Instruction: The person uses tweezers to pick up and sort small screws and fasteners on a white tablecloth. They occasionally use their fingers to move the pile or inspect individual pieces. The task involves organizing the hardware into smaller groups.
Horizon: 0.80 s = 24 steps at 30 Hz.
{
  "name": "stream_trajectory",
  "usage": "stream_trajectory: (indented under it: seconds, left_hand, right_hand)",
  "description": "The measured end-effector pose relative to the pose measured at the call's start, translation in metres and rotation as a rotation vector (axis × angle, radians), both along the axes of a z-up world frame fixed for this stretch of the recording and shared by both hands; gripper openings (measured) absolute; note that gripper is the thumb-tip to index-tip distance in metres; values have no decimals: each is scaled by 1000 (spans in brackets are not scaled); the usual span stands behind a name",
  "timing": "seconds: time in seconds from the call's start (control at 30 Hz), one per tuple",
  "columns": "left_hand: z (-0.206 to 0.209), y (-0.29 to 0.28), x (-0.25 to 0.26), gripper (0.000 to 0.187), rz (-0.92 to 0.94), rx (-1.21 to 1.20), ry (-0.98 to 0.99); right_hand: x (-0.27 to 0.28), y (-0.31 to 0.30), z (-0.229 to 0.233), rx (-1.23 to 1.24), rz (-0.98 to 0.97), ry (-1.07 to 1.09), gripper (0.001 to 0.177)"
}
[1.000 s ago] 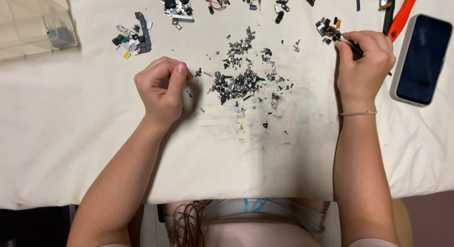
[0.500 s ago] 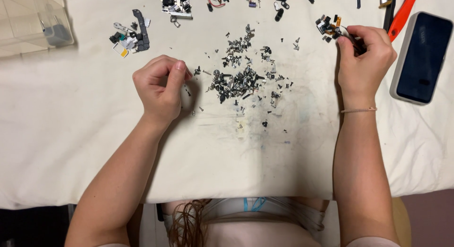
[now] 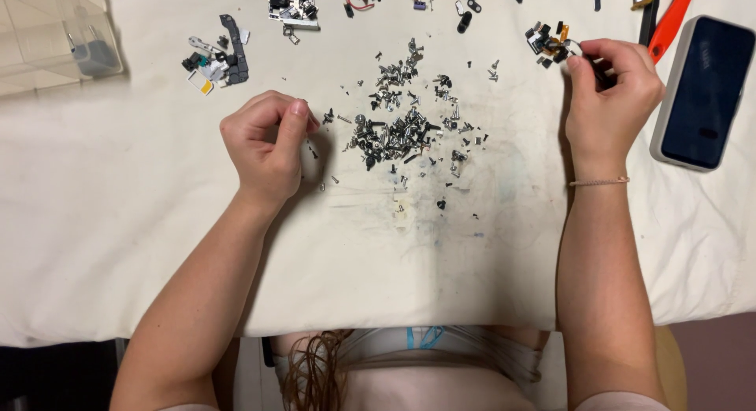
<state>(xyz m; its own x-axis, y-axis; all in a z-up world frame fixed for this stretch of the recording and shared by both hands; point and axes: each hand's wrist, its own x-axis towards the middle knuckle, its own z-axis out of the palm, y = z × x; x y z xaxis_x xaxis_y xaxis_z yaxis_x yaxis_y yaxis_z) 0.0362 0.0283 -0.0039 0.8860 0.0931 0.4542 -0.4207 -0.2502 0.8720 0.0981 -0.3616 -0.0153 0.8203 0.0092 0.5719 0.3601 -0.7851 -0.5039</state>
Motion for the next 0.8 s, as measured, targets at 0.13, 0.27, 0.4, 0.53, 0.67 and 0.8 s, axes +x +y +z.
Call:
stream_trajectory:
  seconds: [0.13, 0.27, 0.4, 0.53, 0.67, 0.8]
  left_hand:
    - [1, 0, 1, 34, 6, -1, -6]
    - [0, -1, 0, 33, 1, -11, 2]
    - [0, 0, 0, 33, 2, -10, 1]
    - [-1, -1, 1, 35, 1, 3, 6]
    - [0, -1, -1, 33, -4, 26, 24]
    - [0, -1, 1, 33, -17, 45, 14]
  right_hand:
    - [-5, 13, 19, -105, 61, -219, 13]
    - [-19, 34, 40, -222, 123, -532, 17]
    - [-24, 44, 42, -237, 182, -639, 26]
    - [-22, 40, 38, -222, 137, -561, 18]
    - [-32, 48, 35, 86, 118, -157, 10]
    - [-51, 68, 34, 289, 280, 429, 15]
